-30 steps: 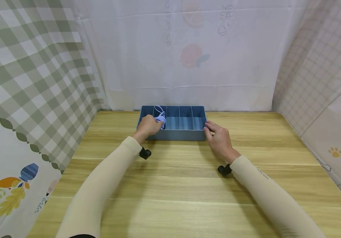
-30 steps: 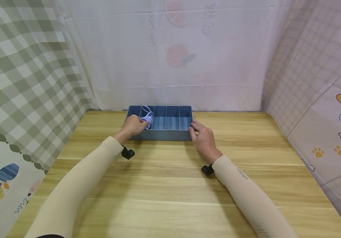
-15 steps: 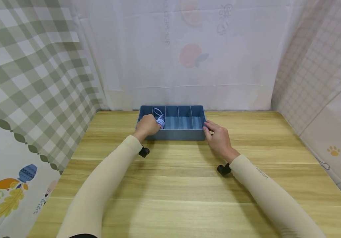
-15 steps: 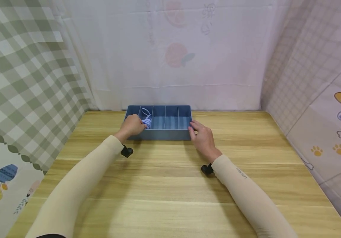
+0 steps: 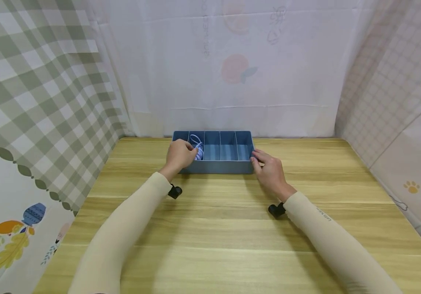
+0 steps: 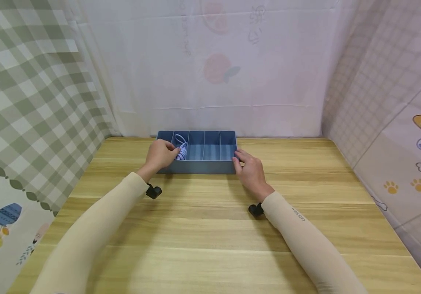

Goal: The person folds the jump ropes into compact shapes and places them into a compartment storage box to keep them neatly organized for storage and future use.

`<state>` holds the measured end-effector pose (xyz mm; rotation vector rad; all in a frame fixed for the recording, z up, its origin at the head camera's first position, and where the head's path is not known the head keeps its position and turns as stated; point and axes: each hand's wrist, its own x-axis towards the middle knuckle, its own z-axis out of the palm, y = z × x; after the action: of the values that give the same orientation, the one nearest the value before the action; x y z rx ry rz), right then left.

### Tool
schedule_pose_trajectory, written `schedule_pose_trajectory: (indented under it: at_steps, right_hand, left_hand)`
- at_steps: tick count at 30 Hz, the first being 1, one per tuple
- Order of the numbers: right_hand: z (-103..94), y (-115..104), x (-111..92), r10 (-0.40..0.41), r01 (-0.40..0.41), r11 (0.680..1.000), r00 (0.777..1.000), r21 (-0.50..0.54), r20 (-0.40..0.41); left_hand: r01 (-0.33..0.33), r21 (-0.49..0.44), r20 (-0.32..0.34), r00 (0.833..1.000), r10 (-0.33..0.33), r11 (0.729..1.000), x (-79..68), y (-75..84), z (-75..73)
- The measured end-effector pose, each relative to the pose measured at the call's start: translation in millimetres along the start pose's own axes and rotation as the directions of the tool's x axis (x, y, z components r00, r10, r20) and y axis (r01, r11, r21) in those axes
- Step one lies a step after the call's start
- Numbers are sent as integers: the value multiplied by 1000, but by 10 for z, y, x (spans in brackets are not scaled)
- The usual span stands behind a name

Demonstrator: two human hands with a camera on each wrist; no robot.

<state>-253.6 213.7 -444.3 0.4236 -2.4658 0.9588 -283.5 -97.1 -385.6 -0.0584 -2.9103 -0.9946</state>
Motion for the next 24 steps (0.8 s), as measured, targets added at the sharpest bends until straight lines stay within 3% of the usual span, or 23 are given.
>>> schedule_pose_trajectory:
  at_steps: [4,13,21,24]
  right_hand:
    - [-23,11,8,8,-8,1000,1000,-16,11]
    - [-139,29,10,13,-12,1000,999,-28,33]
    - [-304,75,-2,-11,19,992,998,-128,60]
    - [-376,97,-33,-3,17,986,996,-166,89]
  left_hand:
    - [-18,-35,-77,997,15,999,-57,-27,-32]
    - [-88,-34,-163,983,82,996,-225,-196,-134]
    - [-202,89,-270,937,219,975,-327,-420,-263]
    - [-213,131,-308,920,244,968,-365,-527,-310]
